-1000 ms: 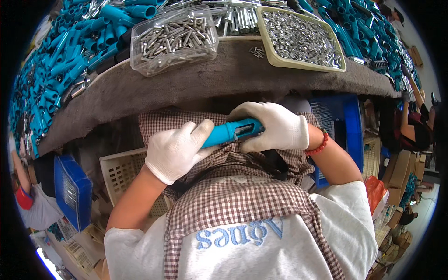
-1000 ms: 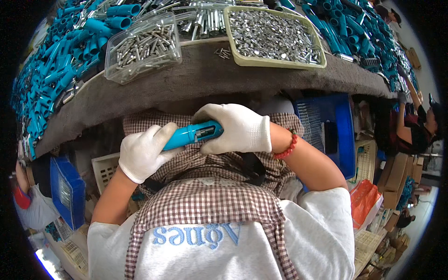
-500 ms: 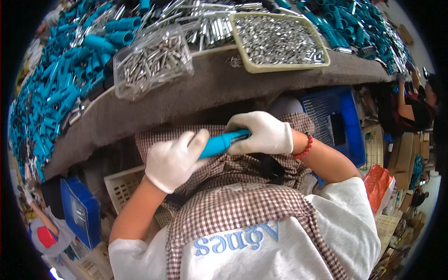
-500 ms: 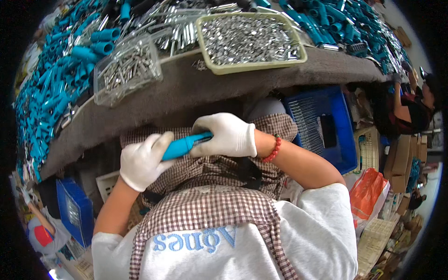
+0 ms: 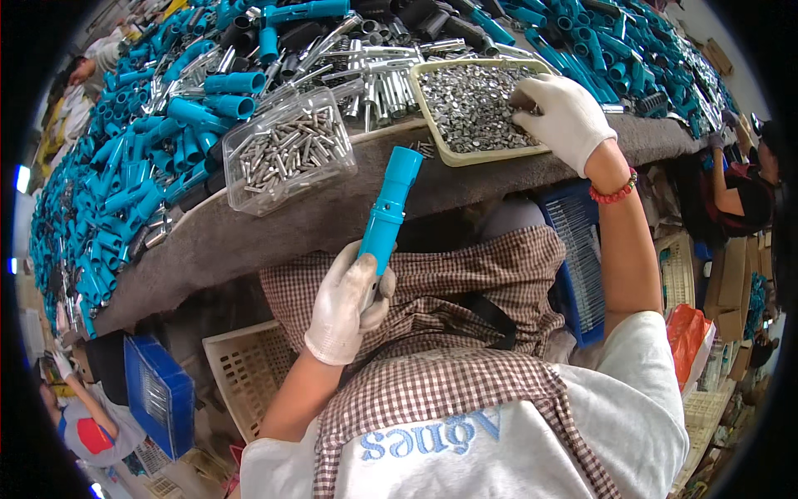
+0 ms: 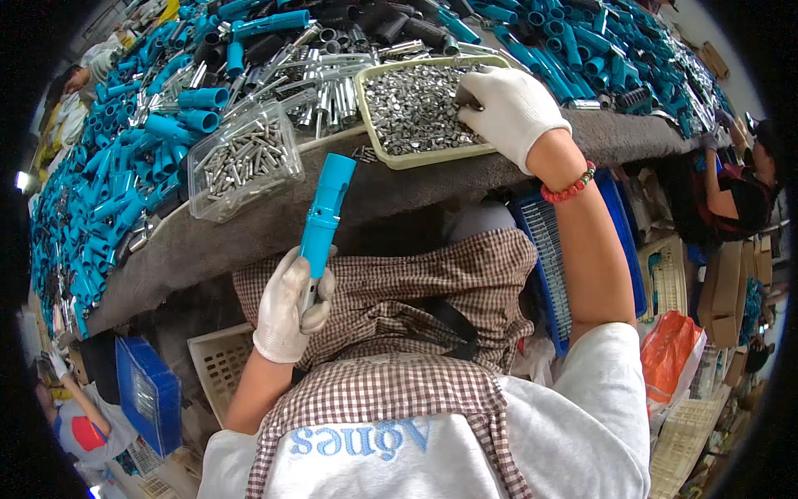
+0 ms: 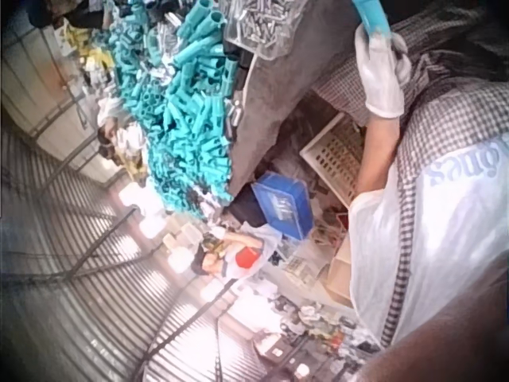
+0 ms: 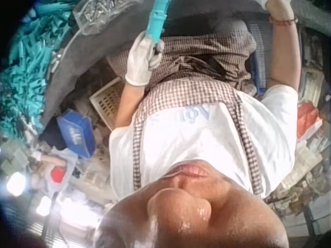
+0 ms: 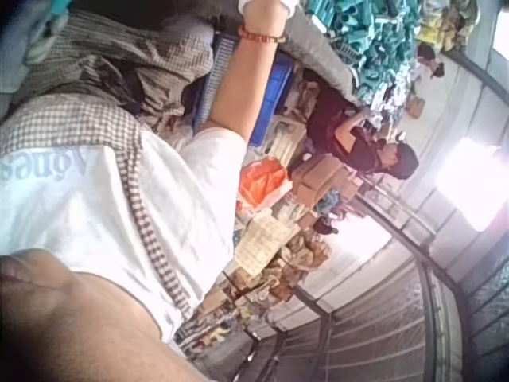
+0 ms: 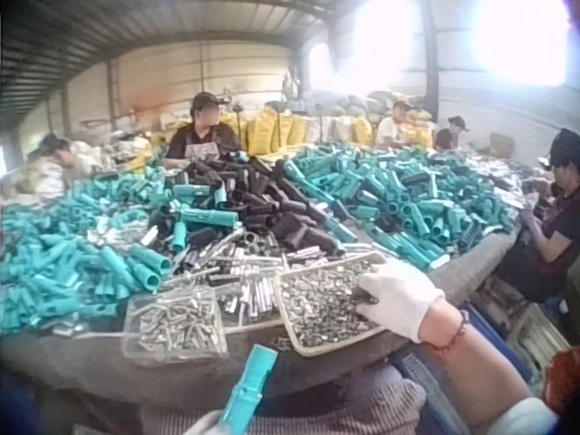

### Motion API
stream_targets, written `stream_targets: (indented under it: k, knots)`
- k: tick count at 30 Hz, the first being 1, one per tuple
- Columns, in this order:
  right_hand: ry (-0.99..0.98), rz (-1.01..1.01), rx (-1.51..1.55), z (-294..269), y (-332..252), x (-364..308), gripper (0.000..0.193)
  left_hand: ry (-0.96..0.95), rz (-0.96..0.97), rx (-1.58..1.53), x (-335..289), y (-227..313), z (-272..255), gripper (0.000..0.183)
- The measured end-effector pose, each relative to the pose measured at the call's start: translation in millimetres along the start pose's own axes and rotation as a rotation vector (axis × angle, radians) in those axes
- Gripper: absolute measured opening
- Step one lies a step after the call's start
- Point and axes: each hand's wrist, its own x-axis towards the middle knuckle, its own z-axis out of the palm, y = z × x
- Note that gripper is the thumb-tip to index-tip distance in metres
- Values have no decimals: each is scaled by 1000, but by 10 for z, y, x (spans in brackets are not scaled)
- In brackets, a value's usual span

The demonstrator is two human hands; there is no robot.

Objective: The person assembles tool components by inserting metal shafts and springs into plastic housings, fitting small metal pins into slots, and attaching handles by hand.

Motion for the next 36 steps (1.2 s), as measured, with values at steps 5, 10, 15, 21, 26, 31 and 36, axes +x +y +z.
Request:
stream_targets:
  k: [5,10,15,21,26,31,36]
  knots:
    - [62,31,146,75,31,-12,18,-103,-78,-196,9,-51,-82,47]
    - [195,28,243,133,89,-37,16,-206,-139,-369,49,-102,-178,46]
    - [237,174,405,159,0,-39,19,-207,-130,-397,43,-125,-195,46]
    - [468,-106,29,139,24,-48,16,-150,-85,-219,14,-74,-122,47]
    - [434,-271,281,-198,-604,-176,14,-67,-65,-107,-37,-79,-118,50]
    - [204,-388,499,-98,-997,-361,30,-28,-76,11,-49,-52,-116,52]
    - [145,-391,583,34,-1127,-372,42,-302,-142,-338,-38,-161,-297,54]
